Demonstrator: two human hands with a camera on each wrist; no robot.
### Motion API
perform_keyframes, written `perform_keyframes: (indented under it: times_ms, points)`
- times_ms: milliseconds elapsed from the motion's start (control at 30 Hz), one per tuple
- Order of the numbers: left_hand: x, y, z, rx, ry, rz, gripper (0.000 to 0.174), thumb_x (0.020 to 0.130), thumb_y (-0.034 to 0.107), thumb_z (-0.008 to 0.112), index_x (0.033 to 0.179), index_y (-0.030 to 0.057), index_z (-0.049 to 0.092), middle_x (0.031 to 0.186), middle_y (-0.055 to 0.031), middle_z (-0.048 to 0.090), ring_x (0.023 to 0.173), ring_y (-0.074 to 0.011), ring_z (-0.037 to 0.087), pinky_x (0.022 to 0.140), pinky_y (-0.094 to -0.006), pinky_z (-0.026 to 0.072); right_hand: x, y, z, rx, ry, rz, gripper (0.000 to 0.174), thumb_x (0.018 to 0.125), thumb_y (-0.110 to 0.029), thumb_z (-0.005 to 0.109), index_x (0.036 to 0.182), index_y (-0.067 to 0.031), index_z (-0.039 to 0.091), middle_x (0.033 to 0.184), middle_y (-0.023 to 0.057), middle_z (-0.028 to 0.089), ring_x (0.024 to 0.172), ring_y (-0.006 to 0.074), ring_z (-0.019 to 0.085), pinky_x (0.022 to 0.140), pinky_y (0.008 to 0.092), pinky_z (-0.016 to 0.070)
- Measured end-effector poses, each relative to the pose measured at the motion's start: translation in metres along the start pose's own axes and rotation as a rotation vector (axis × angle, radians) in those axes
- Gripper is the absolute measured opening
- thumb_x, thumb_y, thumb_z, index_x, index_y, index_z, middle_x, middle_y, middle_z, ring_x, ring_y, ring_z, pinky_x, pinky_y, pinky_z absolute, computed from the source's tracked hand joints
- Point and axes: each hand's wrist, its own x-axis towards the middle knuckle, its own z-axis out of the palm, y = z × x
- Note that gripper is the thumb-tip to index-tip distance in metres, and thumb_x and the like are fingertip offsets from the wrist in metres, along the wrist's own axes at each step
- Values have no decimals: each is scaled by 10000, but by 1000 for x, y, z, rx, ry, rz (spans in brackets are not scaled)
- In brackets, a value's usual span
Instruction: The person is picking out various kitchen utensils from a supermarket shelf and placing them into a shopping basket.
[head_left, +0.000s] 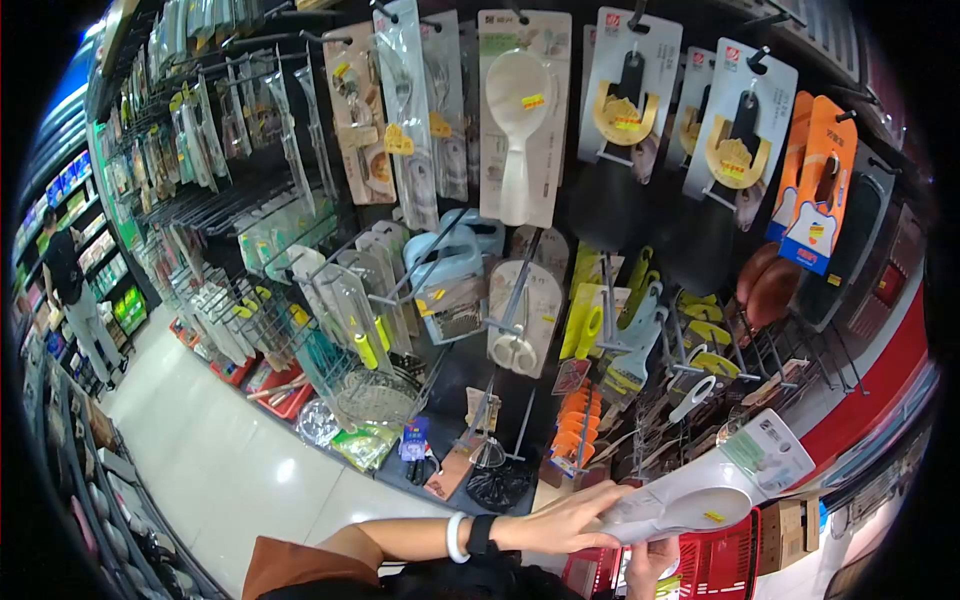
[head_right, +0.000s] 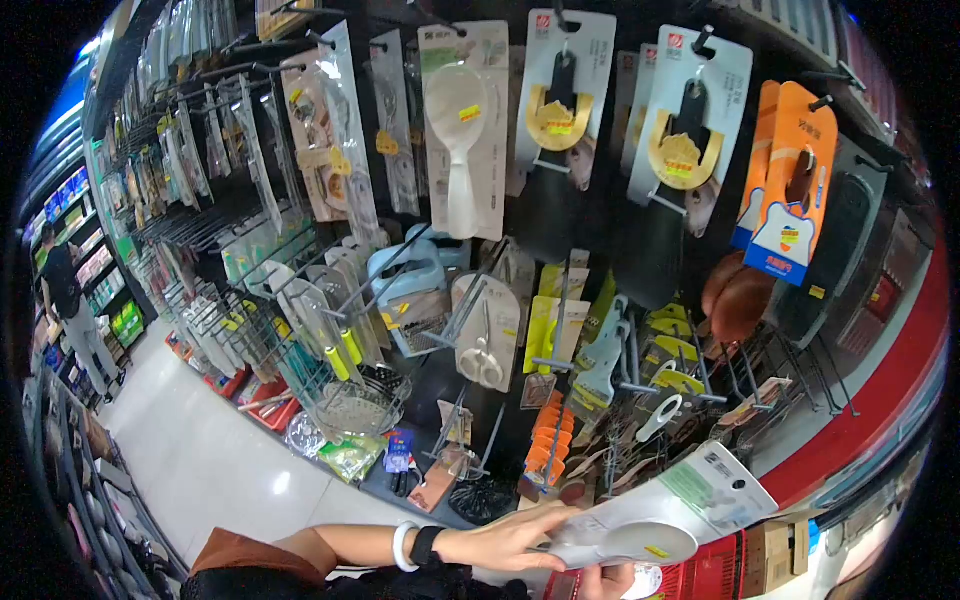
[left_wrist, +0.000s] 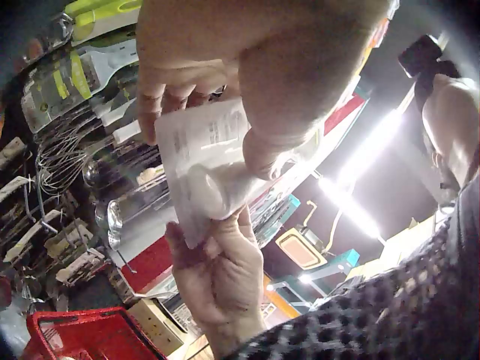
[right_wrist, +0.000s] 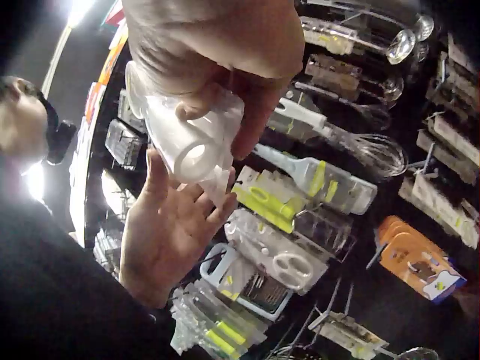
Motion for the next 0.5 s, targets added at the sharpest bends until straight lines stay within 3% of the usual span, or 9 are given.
perform_keyframes:
  times_ms: [33, 100, 167, 233, 300, 367, 433, 467, 500]
  points:
    - [2, 0, 2, -10, 7, -15, 664, 838, 343, 630, 1317, -9, 334, 1183, -180, 451, 1060, -298, 494, 866, -366, 429, -3, 1, -8, -4, -6, 18, 450, 811, -51, 622, 1202, 64, 432, 1130, 147, 558, 1006, 194, 566, 890, 336, 446]
    - [9, -1, 3, -43, -75, 10, 708, 818, 313, 647, 1344, -1, 290, 1211, -192, 401, 1126, -335, 433, 942, -380, 368, -6, 5, -29, -206, 208, -65, 391, 860, -35, 553, 1217, 63, 429, 1139, 141, 556, 1012, 201, 558, 884, 338, 445]
    - [9, -2, 1, -1, -66, 12, 638, 821, 225, 640, 1327, 4, 321, 1226, -178, 393, 1142, -320, 429, 945, -379, 376, -13, 18, -64, -95, 444, -86, 363, 900, -38, 498, 1239, 60, 416, 1155, 151, 548, 1032, 218, 544, 893, 340, 433]
    - [5, -6, -5, -35, -101, -77, 598, 805, 156, 636, 1310, 16, 347, 1216, -163, 403, 1134, -301, 444, 913, -359, 409, -13, 18, -88, -223, 812, -35, 374, 928, -102, 490, 1262, 49, 416, 1200, 164, 525, 1040, 226, 524, 905, 347, 424]
    - [-5, -20, -8, 32, -90, -119, 542, 814, 152, 629, 1281, 25, 384, 1152, -113, 428, 968, -212, 528, 869, -331, 416, -26, 54, -141, -301, 1035, -1, 386, 924, -132, 504, 1254, 54, 428, 1189, 159, 535, 983, 230, 543, 843, 344, 458]
    - [-15, -26, -15, 42, -90, -171, 535, 815, 140, 632, 1281, 28, 393, 1149, -107, 429, 934, -203, 545, 856, -322, 428, -47, 82, -180, -432, 1118, 303, 407, 909, -146, 526, 1249, 57, 433, 1155, 160, 557, 897, 242, 569, 723, 369, 495]
    - [-24, -28, -21, 6, -49, -241, 504, 822, 119, 631, 1267, 25, 414, 1157, -96, 430, 936, -172, 554, 811, -303, 463, -112, 230, -328, -578, 1073, 370, 381, 867, -172, 571, 1179, 31, 491, 1064, 148, 587, 809, 243, 586, 600, 402, 510]
    - [-27, -28, -24, 10, -36, -268, 501, 821, 109, 632, 1265, 26, 416, 1164, -96, 429, 938, -169, 555, 812, -301, 465, -150, 204, -311, -584, 1059, 377, 381, 867, -172, 571, 1179, 31, 491, 1064, 148, 587, 809, 243, 586, 600, 402, 510]
    - [-31, -27, -27, 15, -20, -298, 498, 819, 100, 632, 1264, 27, 419, 1171, -95, 429, 939, -165, 556, 814, -299, 467, -112, 163, -236, -198, 879, 502, 329, 860, -185, 561, 1103, 34, 525, 1022, 152, 596, 784, 260, 593, 609, 405, 506]
